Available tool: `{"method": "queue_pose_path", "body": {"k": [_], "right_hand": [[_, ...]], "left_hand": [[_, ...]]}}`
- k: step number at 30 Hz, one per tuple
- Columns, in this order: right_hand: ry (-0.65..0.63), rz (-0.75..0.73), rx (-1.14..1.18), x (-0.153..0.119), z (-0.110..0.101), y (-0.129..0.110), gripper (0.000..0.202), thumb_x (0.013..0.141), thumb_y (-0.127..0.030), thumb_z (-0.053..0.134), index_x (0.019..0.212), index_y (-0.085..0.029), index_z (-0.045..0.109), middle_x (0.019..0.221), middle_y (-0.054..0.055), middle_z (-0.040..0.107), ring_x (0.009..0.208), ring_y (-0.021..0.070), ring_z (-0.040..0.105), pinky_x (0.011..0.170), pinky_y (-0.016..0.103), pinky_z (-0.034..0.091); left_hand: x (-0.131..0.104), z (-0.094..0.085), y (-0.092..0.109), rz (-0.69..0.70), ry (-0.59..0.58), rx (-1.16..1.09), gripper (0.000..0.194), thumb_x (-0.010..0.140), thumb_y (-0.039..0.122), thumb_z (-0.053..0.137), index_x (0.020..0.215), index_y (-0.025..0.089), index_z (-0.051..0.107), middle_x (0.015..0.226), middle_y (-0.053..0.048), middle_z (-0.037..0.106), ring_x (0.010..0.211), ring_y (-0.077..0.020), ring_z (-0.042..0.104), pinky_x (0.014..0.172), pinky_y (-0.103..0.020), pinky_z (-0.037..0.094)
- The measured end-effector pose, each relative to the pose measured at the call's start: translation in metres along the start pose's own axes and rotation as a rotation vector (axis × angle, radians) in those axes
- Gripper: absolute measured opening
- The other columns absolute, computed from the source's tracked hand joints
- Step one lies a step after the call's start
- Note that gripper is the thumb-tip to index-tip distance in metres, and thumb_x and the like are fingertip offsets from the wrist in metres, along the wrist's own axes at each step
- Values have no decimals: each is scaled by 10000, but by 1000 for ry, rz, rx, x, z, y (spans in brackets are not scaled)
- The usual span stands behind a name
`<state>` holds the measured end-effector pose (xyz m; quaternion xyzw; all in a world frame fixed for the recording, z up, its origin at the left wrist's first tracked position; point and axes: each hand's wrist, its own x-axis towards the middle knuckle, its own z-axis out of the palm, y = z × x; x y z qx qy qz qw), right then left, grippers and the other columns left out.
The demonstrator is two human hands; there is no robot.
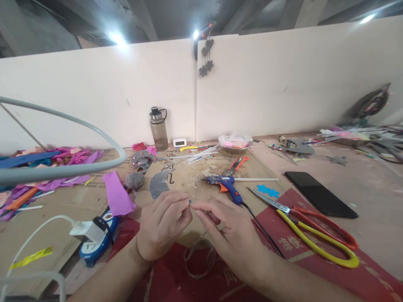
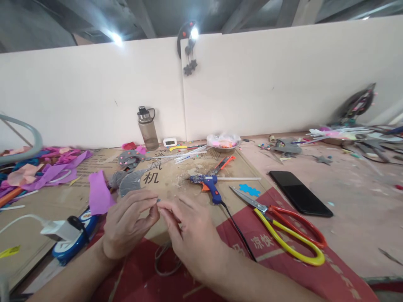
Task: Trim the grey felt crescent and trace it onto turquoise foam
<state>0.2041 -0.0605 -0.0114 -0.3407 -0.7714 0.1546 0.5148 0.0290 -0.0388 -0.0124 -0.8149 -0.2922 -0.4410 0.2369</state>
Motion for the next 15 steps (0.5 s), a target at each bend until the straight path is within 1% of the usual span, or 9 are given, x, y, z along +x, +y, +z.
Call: {"method": "queue_pose_path", "body": {"k": [3, 6, 8, 10, 13, 15], "right_hand": [[22, 9, 43, -2, 3, -4, 169, 891, -129, 540, 967, -205, 670, 758, -4, 651, 694, 113, 583, 667, 216, 471], [33, 81, 132, -4, 6, -5, 162, 890, -156, 559, 968, -226, 683, 736, -22, 637, 658, 94, 577, 632, 189, 472], [35, 119, 195, -5, 8, -4, 179, 898, -167, 554, 993, -243, 686, 790, -24, 660, 708, 90, 601, 666, 180, 482], [36, 134, 233, -6, 8, -2, 211, 906, -168, 543, 1035, -264, 680, 875, -23, 684, 792, 92, 624, 733, 183, 491], [19, 105, 233, -8, 8, 0, 269, 914, -158, 524, 1103, -292, 662, 933, -25, 690, 849, 93, 626, 791, 187, 490], [-18, 69, 207, -9, 7, 1, 312, 920, -157, 508, 1165, -300, 638, 950, -16, 686, 890, 104, 624, 818, 197, 489]], "left_hand": [[-1, -1, 0, 5, 28, 0, 278, 712, 6, 655, 910, 187, 581, 858, -58, 718, 838, -160, 685, 775, -269, 563], [-1, -1, 0, -4, 84, -13, 296, 709, -17, 641, 925, 177, 587, 859, -61, 719, 838, -154, 685, 769, -265, 567], [-1, 0, 0, -31, 108, -26, 302, 702, -29, 633, 922, 172, 588, 858, -59, 719, 823, -147, 684, 759, -255, 567], [1, 0, 1, -66, 108, -36, 296, 704, -27, 627, 915, 177, 589, 858, -53, 720, 815, -141, 684, 756, -248, 565], [4, -2, 2, -116, 122, -72, 284, 712, -29, 626, 898, 182, 585, 844, -42, 718, 811, -136, 684, 777, -246, 557], [5, -3, 3, -155, 120, -115, 266, 735, -28, 617, 894, 183, 585, 843, -40, 717, 821, -130, 681, 797, -237, 545]]}}
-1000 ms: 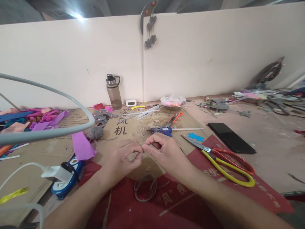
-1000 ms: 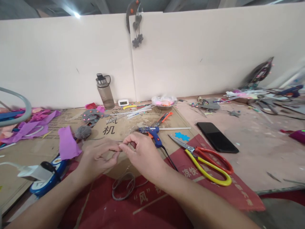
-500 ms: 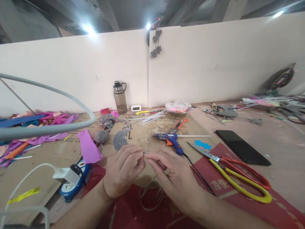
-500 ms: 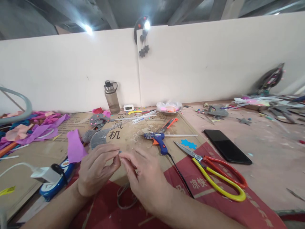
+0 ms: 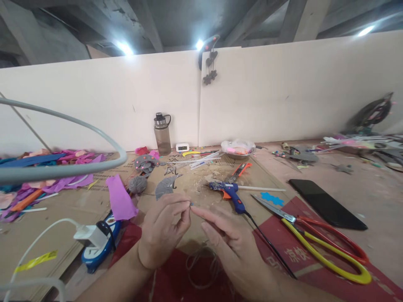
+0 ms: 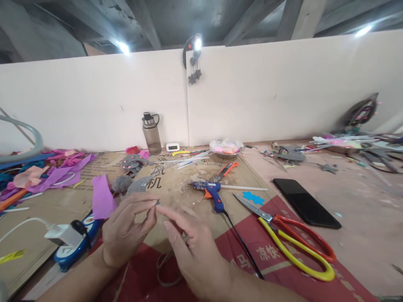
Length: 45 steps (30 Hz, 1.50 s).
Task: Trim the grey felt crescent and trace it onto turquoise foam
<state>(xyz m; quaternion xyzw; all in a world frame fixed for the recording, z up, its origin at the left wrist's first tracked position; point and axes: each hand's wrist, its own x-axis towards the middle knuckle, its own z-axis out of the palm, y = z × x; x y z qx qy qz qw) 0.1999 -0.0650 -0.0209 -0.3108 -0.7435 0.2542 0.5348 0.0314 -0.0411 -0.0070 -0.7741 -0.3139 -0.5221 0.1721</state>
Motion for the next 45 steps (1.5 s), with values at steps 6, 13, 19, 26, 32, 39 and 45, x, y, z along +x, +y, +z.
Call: {"method": "queue_pose_path", "body": {"k": [6, 13, 19, 26, 32, 39, 45], "right_hand": [[-90, -50, -137, -2, -1, 2, 424, 932, -156, 454, 1330, -285, 528, 964, 30, 652, 992, 149, 597, 842, 239, 499], [-73, -186, -201, -2, -1, 12, 486, 925, -107, 435, 1393, -239, 463, 971, 67, 602, 897, 156, 568, 796, 281, 508], [-74, -207, -152, 1, -4, 18, 483, 919, -69, 424, 1352, -269, 505, 891, 45, 562, 812, 143, 545, 707, 269, 495], [-67, -247, -171, 6, -9, 22, 488, 909, -52, 416, 1318, -291, 534, 812, 20, 490, 736, 135, 493, 628, 258, 446], [-90, -306, -244, 11, -16, 22, 452, 889, -46, 434, 1257, -262, 586, 792, 19, 473, 729, 136, 481, 624, 255, 436], [-72, -259, -266, 14, -15, 18, 328, 900, -107, 475, 1155, -244, 629, 781, 20, 537, 727, 136, 522, 645, 259, 451], [21, -83, -219, 14, -12, 16, 134, 903, -217, 555, 989, -233, 655, 652, -28, 520, 601, 114, 486, 586, 242, 404]], "left_hand": [[-5, -3, -1, -304, -137, -275, 165, 855, 66, 545, 941, 191, 610, 924, -44, 716, 916, -134, 670, 833, -230, 511], [-9, 3, -7, -879, -182, -857, 102, 851, 265, 631, 853, 186, 695, 841, -37, 699, 824, -149, 655, 777, -253, 532], [-3, 9, -10, -1138, -163, -1278, 113, 732, 260, 762, 756, 161, 713, 713, -18, 678, 658, -109, 640, 659, -212, 540], [-1, 9, -10, -1227, -203, -1475, 112, 719, 231, 774, 757, 148, 709, 697, -31, 694, 633, -112, 652, 653, -223, 553], [3, 8, -10, -1282, -275, -1473, 165, 702, 257, 783, 703, 129, 679, 687, -34, 675, 622, -140, 659, 668, -294, 581], [6, 10, -6, -1301, -199, -1315, 285, 625, 330, 831, 650, 135, 624, 620, -4, 639, 559, -103, 610, 606, -242, 563], [5, 11, -8, -1277, -220, -1250, 297, 651, 370, 806, 664, 150, 608, 661, -26, 670, 586, -135, 634, 620, -272, 562]]}}
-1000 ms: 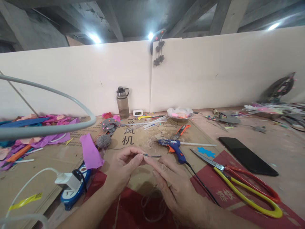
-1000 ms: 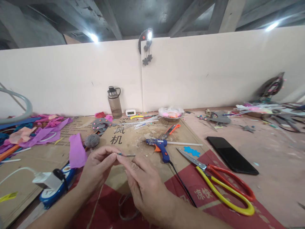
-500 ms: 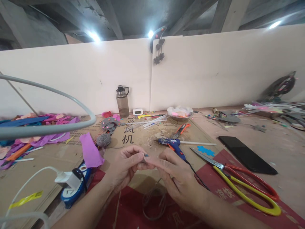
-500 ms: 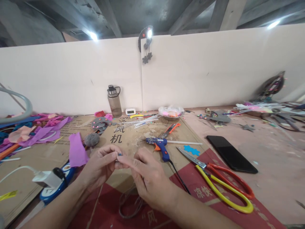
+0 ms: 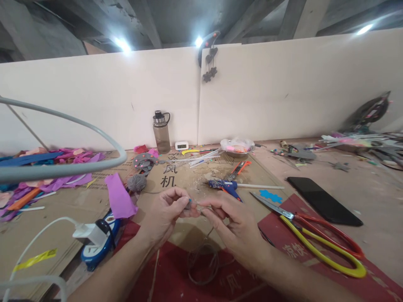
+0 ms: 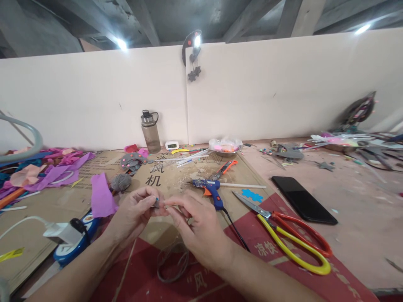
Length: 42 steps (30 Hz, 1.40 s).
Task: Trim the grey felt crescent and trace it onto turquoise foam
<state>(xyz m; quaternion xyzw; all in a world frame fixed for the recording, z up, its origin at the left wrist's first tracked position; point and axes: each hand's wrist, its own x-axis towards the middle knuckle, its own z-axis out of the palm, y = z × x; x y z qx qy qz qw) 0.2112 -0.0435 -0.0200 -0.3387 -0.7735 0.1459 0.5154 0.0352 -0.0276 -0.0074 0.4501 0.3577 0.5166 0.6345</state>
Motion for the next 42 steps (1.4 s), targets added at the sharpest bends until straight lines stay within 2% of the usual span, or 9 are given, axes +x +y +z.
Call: {"method": "queue_pose_path", "body": {"k": [5, 8, 14, 19, 22, 25, 34, 38, 42], "right_hand": [[17, 170, 51, 4, 1, 2, 136, 908, -263, 553, 834, -205, 651, 664, -25, 539, 575, 99, 461, 555, 228, 380], [3, 210, 20, 7, 0, 3, 142, 885, -258, 583, 769, -192, 629, 673, -20, 545, 587, 100, 462, 552, 225, 373], [-17, 135, -53, 11, -3, 0, 138, 859, -206, 620, 724, -180, 608, 702, -13, 557, 621, 101, 481, 597, 225, 381], [-72, 145, -87, 8, -2, -5, 163, 904, -249, 568, 764, -196, 631, 695, -11, 584, 648, 114, 524, 624, 241, 407], [-43, 102, -63, 4, -1, -9, 152, 925, -205, 513, 865, -203, 654, 765, 9, 646, 710, 129, 586, 675, 251, 460], [-5, 30, -72, 0, 1, -11, 179, 926, -175, 491, 964, -204, 664, 798, 29, 659, 731, 139, 607, 678, 258, 492], [10, -208, -268, -8, 5, -3, 273, 930, -143, 475, 1156, -175, 624, 828, 63, 643, 759, 165, 584, 706, 306, 511], [-14, -278, -369, -10, 2, 1, 348, 931, -133, 443, 1243, -188, 589, 769, 53, 606, 709, 170, 535, 671, 319, 489], [-5, -348, -388, -9, 0, 5, 358, 922, -114, 442, 1244, -184, 585, 715, 38, 570, 664, 156, 489, 616, 294, 434]], "left_hand": [[0, -3, -2, 22, -98, 75, 281, 705, 393, 758, 691, 153, 611, 673, -33, 674, 586, -144, 635, 632, -292, 550], [-3, -2, 1, 70, -135, 274, 215, 732, 346, 725, 717, 157, 625, 669, -35, 680, 600, -152, 638, 640, -284, 532], [-4, 8, 6, 345, -21, 840, 40, 685, 171, 654, 646, 177, 661, 626, -14, 668, 589, -135, 583, 580, -221, 443], [-2, 11, 1, 537, 63, 988, 101, 648, 137, 639, 638, 224, 690, 610, 6, 672, 578, -143, 577, 582, -229, 435], [-3, 11, -2, 545, 171, 960, 106, 648, 129, 642, 650, 224, 691, 639, 4, 682, 588, -142, 589, 596, -228, 450], [-6, 10, -4, 430, 217, 839, 39, 690, 175, 655, 681, 204, 680, 654, -2, 680, 582, -136, 590, 580, -221, 462], [-6, 3, -1, 120, 61, 361, 193, 786, 347, 680, 760, 159, 640, 697, -12, 662, 675, -135, 638, 688, -252, 537], [-4, -4, -6, 63, -25, 185, 207, 790, 356, 695, 790, 152, 657, 737, -23, 674, 695, -126, 647, 711, -247, 544], [-3, -5, -5, 23, -48, 138, 222, 761, 351, 726, 750, 141, 654, 712, -33, 673, 661, -125, 646, 677, -240, 546]]}}
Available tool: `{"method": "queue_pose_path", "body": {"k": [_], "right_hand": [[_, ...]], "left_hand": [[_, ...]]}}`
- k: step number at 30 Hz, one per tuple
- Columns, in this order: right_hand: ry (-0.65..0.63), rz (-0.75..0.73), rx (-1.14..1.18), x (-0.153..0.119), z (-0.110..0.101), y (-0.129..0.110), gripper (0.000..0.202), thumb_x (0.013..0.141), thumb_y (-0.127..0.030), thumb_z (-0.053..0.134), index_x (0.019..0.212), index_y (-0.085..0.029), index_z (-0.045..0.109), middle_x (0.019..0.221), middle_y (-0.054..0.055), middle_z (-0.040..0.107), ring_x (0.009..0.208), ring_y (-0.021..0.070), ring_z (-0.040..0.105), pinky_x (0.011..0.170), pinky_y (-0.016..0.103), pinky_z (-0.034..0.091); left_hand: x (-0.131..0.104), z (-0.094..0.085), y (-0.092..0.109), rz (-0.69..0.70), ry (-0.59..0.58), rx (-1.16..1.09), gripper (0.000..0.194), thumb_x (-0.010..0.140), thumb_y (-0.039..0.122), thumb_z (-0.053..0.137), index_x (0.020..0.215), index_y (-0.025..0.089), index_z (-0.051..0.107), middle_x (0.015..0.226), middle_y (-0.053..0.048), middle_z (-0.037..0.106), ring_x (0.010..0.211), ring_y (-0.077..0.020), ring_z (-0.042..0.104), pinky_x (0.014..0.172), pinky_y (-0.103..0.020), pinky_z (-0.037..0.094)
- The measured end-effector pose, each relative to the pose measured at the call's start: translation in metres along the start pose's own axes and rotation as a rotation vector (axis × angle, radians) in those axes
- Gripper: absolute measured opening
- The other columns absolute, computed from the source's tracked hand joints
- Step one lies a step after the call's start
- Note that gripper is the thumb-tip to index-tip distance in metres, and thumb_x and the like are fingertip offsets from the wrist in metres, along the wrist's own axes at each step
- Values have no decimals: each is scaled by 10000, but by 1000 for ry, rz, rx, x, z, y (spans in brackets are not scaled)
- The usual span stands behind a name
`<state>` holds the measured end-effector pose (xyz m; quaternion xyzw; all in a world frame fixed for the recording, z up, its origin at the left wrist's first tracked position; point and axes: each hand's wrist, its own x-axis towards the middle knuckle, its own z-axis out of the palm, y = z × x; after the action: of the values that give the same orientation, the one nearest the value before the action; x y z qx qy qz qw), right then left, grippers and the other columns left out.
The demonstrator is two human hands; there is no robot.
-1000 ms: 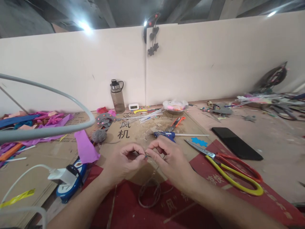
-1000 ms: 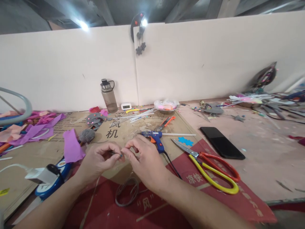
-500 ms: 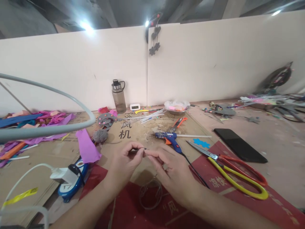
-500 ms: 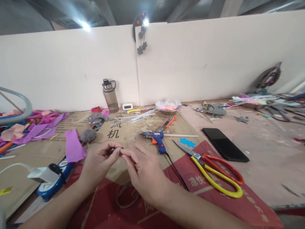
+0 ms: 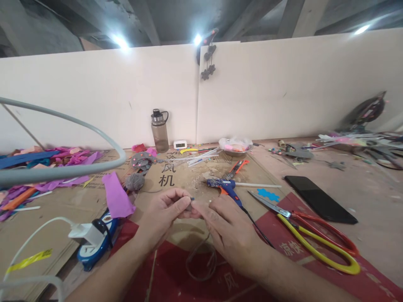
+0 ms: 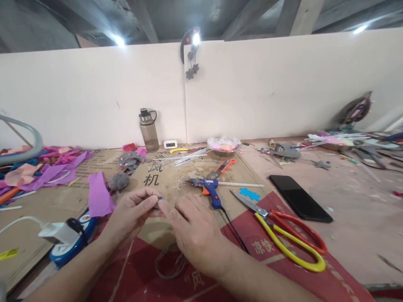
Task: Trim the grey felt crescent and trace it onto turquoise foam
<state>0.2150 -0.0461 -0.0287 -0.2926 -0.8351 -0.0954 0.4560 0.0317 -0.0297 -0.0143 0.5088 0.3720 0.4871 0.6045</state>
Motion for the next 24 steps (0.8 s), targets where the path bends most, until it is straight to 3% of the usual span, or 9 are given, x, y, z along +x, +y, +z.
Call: {"method": "queue_pose_path", "body": {"k": [4, 12, 18, 21, 24], "right_hand": [[17, 17, 51, 3, 0, -1, 309, 918, -115, 464, 1181, -194, 606, 682, 16, 533, 633, 143, 465, 581, 274, 402], [-12, 362, 317, 12, -4, -4, 106, 917, -186, 537, 899, -219, 636, 727, -7, 593, 679, 126, 532, 668, 259, 442], [-34, 382, 404, 16, -7, -3, 146, 906, -201, 551, 864, -214, 690, 739, 16, 612, 704, 134, 547, 643, 256, 445], [-4, 378, 389, 16, -8, -6, 154, 902, -201, 551, 925, -218, 701, 727, 17, 610, 689, 138, 542, 631, 259, 443], [12, 396, 366, 15, -7, -7, 147, 895, -198, 562, 937, -215, 701, 696, 6, 599, 669, 132, 530, 633, 253, 431]], "left_hand": [[2, 0, 2, -29, 18, 17, 238, 734, 346, 747, 717, 140, 629, 678, -15, 659, 614, -120, 638, 657, -246, 548], [3, -3, 0, 21, 14, 79, 192, 773, 315, 707, 727, 152, 616, 694, -18, 681, 624, -119, 639, 646, -232, 524], [3, -1, 2, 80, 22, 159, 175, 786, 317, 686, 743, 157, 632, 692, -11, 673, 623, -112, 619, 628, -216, 504], [0, 3, 5, 189, 91, 390, 141, 810, 275, 642, 735, 157, 630, 667, -12, 664, 618, -114, 617, 610, -208, 493], [-2, 6, 3, 476, 200, 722, 57, 799, 180, 613, 748, 165, 635, 712, -16, 677, 649, -117, 628, 610, -204, 491]]}}
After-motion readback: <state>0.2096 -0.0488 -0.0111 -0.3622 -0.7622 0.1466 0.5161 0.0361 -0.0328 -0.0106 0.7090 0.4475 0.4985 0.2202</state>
